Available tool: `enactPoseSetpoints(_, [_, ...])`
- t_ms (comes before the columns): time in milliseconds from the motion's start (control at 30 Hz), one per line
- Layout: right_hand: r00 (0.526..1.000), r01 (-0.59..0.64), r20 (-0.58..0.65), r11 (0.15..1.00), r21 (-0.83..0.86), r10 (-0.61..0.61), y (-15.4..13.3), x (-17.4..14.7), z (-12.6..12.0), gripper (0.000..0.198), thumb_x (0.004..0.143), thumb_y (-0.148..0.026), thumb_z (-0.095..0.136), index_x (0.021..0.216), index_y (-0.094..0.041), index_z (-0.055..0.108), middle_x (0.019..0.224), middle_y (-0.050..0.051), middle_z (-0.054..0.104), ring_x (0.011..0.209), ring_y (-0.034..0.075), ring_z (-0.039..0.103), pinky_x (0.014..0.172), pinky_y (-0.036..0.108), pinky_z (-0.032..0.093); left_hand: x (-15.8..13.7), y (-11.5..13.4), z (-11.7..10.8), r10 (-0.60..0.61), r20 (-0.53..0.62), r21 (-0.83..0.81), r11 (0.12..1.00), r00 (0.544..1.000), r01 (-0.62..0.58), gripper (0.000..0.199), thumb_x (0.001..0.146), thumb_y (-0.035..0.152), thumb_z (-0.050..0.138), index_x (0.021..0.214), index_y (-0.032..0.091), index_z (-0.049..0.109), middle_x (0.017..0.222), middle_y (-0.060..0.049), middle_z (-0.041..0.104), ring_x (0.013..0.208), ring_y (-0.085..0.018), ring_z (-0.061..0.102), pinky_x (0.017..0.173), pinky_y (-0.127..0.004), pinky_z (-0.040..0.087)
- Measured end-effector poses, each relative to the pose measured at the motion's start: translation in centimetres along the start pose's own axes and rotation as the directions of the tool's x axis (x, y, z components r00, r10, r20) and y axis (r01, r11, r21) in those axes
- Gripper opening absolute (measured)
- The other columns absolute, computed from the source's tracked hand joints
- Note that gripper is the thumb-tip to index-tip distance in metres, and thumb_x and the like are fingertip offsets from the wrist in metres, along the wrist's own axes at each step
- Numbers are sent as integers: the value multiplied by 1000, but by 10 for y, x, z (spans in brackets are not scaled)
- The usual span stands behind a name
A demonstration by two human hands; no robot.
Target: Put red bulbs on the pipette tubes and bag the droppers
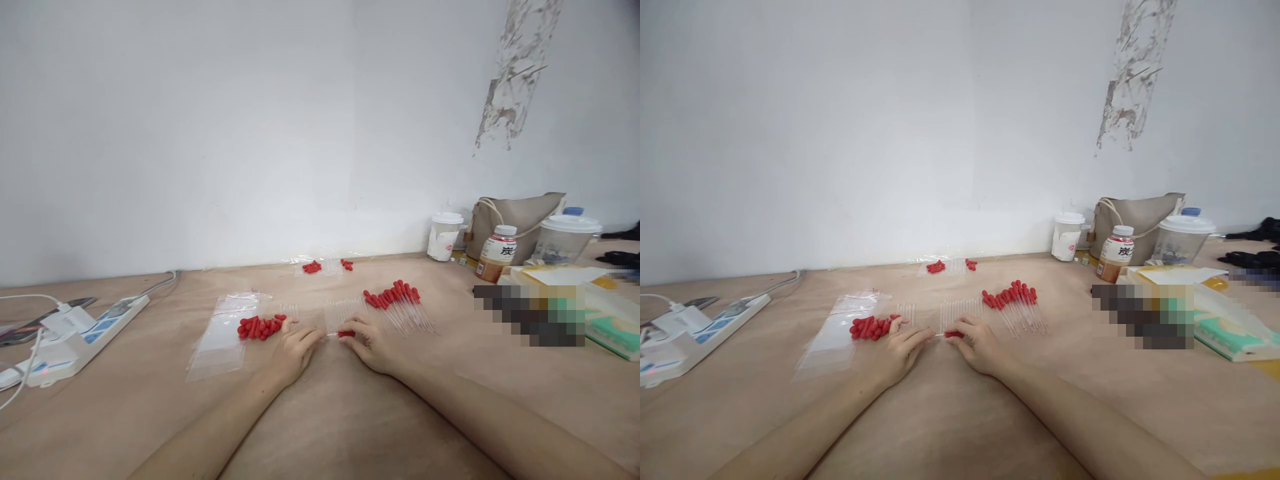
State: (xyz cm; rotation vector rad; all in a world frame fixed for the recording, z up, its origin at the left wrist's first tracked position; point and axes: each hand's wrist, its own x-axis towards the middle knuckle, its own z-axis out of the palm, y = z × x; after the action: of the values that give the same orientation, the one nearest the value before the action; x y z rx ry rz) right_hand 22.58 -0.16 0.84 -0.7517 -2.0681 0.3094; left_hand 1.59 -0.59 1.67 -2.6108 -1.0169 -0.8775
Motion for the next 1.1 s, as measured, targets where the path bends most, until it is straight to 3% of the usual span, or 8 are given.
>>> enactPoseSetpoints(300, [998,-54,16,998,33,53,4,-2,5,16,83,-27,46,90,-20,59,82,3,62,78,14,56,72,28,45,-4,-8,6,80,-19,18,997,997,-80,30,85,10,35,102,22,57,91,-5,67,79,-14,60,86,-38,29])
enactPoseSetpoints(600, [999,25,25,1000,-14,-25,1,-3,2,16,83,-26,45,83,-19,59,75,3,60,74,14,54,67,26,44,-2,-5,2,159,7,23,987,987,-160,34,84,7,33,106,20,55,90,-6,66,76,-15,61,77,-34,36])
enactPoseSetpoints(833, [984,163,101,963,-214,-144,3,-3,-1,18,83,-28,44,81,-18,60,69,4,60,70,15,53,69,30,38,0,-1,5,177,44,99,978,983,-181,36,85,6,29,100,19,57,75,-6,66,68,-15,59,76,-35,35])
enactPoseSetpoints(1100, [973,222,134,928,-298,-190,2,1,1,19,84,-26,42,82,-18,60,70,3,62,69,15,53,73,33,34,1,0,14,149,-11,57,987,989,-148,30,82,5,34,92,19,58,70,-3,65,65,-15,57,75,-36,32])
